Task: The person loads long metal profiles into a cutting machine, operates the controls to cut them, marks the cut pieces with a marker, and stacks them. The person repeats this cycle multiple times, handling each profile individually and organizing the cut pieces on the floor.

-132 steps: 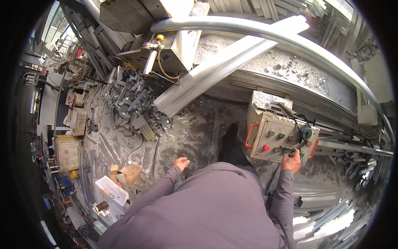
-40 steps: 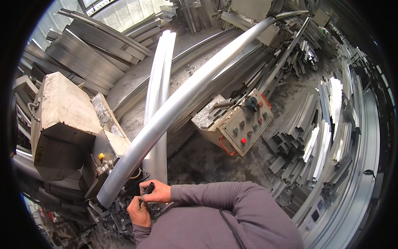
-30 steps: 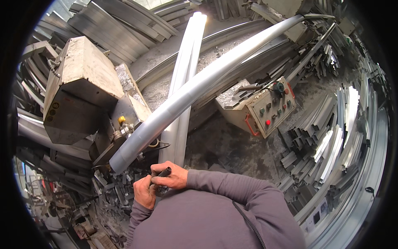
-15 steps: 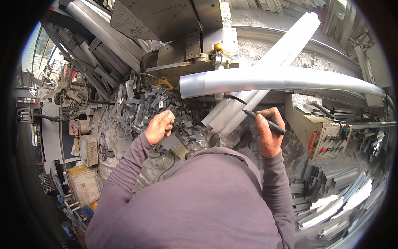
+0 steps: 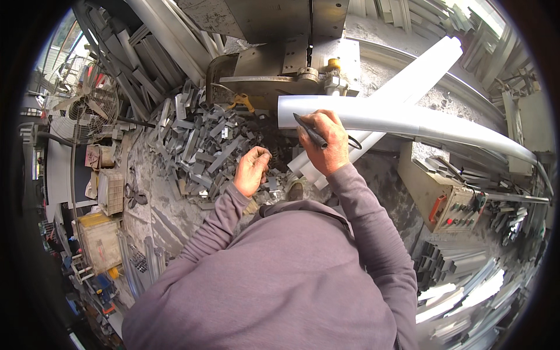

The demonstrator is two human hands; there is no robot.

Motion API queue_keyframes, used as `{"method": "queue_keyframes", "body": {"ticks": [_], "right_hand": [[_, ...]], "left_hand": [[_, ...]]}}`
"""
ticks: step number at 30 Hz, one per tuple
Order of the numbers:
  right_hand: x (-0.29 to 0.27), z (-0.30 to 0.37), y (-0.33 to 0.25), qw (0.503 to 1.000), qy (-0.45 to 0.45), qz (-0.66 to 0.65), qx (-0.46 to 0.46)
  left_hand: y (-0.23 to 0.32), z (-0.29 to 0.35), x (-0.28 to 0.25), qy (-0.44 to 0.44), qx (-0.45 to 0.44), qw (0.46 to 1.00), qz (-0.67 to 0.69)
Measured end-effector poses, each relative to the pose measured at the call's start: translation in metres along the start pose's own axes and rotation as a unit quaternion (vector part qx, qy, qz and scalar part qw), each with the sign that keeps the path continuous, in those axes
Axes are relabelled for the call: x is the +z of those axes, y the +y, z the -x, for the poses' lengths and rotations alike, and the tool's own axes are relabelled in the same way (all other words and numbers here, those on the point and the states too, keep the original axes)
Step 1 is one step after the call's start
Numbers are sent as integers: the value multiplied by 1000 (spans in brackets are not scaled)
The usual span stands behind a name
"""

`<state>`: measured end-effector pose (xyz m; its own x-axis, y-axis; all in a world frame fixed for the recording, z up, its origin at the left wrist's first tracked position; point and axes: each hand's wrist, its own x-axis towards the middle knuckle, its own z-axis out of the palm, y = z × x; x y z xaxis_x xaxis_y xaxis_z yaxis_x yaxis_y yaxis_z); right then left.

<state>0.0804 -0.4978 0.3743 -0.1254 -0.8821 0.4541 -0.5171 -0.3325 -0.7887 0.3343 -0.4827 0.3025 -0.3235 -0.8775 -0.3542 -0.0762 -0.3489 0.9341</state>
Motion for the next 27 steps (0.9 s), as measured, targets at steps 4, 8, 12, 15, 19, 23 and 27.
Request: {"method": "queue_keyframes", "body": {"ticks": [4,8,12,15,19,23,27], "right_hand": [[30,-12,6,993,12,96,-61],[37,-4,6,992,30,107,-59],[37,-3,12,992,61,104,-28],[35,-8,15,991,73,115,-11],[33,-9,13,995,53,81,25],[31,-12,13,993,85,80,29],[29,-15,16,990,93,102,15]], "left_hand": [[-18,11,-18,28,-9,999,12],[-38,17,-35,49,-5,999,-13],[-50,13,-47,62,-42,996,-45],[-52,8,-50,56,-25,997,-43],[-47,-2,-48,43,-37,997,-45],[-42,-8,-48,37,-14,997,-69],[-44,-10,-48,27,-25,997,-75]]}}
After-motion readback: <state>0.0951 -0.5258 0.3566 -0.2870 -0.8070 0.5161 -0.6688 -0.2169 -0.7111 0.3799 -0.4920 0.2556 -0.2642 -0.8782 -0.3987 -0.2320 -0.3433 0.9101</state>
